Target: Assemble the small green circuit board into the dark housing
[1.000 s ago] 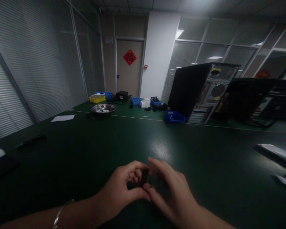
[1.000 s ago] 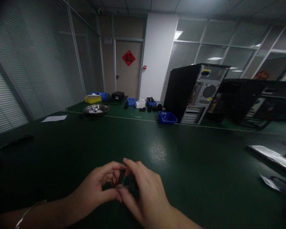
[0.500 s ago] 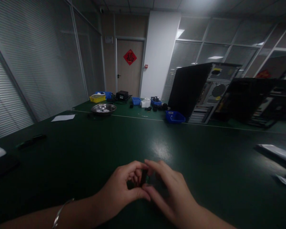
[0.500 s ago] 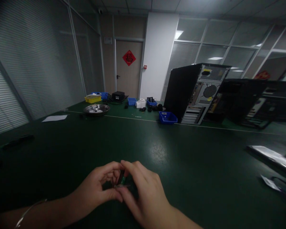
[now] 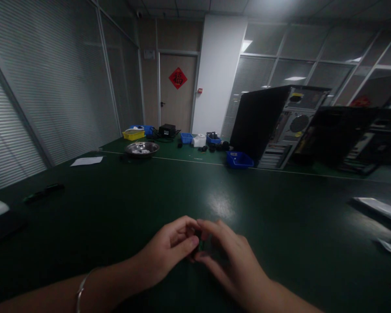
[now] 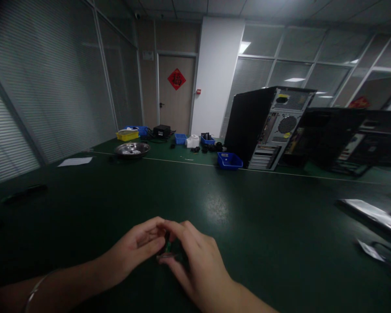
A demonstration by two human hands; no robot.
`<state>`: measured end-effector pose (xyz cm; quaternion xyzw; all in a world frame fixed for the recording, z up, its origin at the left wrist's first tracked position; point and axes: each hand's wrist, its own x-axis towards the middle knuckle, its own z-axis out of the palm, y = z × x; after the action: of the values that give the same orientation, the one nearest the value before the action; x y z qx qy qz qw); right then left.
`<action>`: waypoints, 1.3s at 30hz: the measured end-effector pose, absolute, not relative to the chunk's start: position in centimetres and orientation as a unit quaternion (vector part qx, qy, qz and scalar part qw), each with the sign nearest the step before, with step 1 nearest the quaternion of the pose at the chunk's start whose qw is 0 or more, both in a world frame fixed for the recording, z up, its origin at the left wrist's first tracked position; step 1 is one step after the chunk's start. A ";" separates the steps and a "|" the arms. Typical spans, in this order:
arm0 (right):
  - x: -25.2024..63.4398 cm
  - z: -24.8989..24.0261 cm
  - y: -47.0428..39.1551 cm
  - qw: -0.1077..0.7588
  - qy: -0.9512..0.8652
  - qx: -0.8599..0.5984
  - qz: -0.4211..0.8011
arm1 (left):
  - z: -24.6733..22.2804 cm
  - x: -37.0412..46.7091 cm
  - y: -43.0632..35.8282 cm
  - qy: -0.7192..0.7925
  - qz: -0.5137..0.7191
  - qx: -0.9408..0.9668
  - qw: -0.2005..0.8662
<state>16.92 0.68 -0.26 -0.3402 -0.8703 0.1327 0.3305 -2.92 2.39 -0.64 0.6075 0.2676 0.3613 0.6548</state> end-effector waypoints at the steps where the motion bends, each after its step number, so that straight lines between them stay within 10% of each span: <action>1: 16.9 -0.3 0.7 0.329 -0.873 -0.335 0.131 | -0.6 -2.9 2.4 0.266 0.354 0.605 0.662; 39: 16.8 -0.5 1.7 0.409 -0.763 -0.415 0.281 | -0.8 -3.0 2.6 0.334 0.373 0.647 0.574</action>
<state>16.77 1.68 -0.50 -0.4151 -0.7627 0.2806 0.4089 -3.03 2.63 -0.83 0.6473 0.3342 0.3732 0.5744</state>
